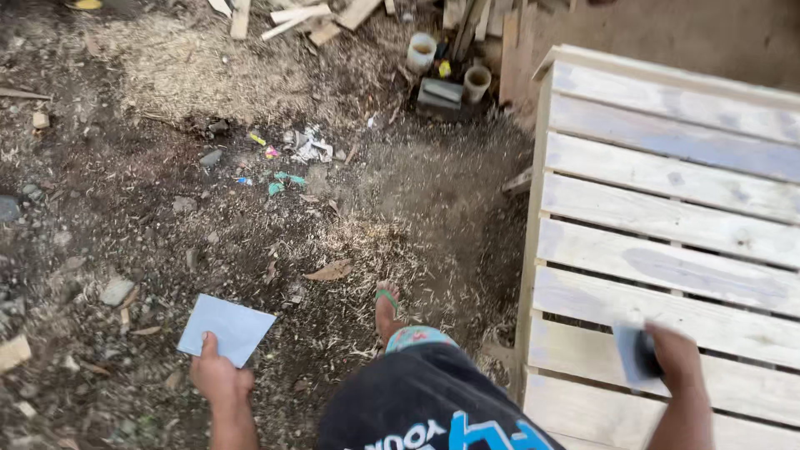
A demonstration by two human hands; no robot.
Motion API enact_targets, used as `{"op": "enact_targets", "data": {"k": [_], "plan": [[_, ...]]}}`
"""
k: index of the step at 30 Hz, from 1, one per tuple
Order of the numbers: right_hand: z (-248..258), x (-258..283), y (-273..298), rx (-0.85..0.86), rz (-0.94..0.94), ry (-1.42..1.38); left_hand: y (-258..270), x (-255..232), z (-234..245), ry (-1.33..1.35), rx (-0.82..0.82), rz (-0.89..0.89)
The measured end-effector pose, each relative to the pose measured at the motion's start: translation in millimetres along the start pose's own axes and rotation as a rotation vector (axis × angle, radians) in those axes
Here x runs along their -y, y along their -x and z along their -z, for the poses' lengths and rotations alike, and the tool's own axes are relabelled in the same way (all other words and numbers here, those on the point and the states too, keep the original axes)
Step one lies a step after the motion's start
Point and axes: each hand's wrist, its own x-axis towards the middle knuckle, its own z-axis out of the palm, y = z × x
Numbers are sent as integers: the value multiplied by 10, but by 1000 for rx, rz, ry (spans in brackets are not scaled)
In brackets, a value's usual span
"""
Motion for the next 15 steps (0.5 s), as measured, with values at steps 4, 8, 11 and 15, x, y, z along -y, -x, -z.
{"op": "enact_targets", "data": {"k": [4,8,11,15], "plan": [[-1231,933,-342,85,365,-294,-418,-32,-1199,87,127,98],[-2604,2068,-7,322,138,-836,-185,-210,-2635,-35,393,-11],[-3313,3008,327,666,281,-985,197,-264,-3816,-21,822,-121],[-3582,4158,291,688,479,-1006,507,-244,-5350,-108,1117,-592]]}}
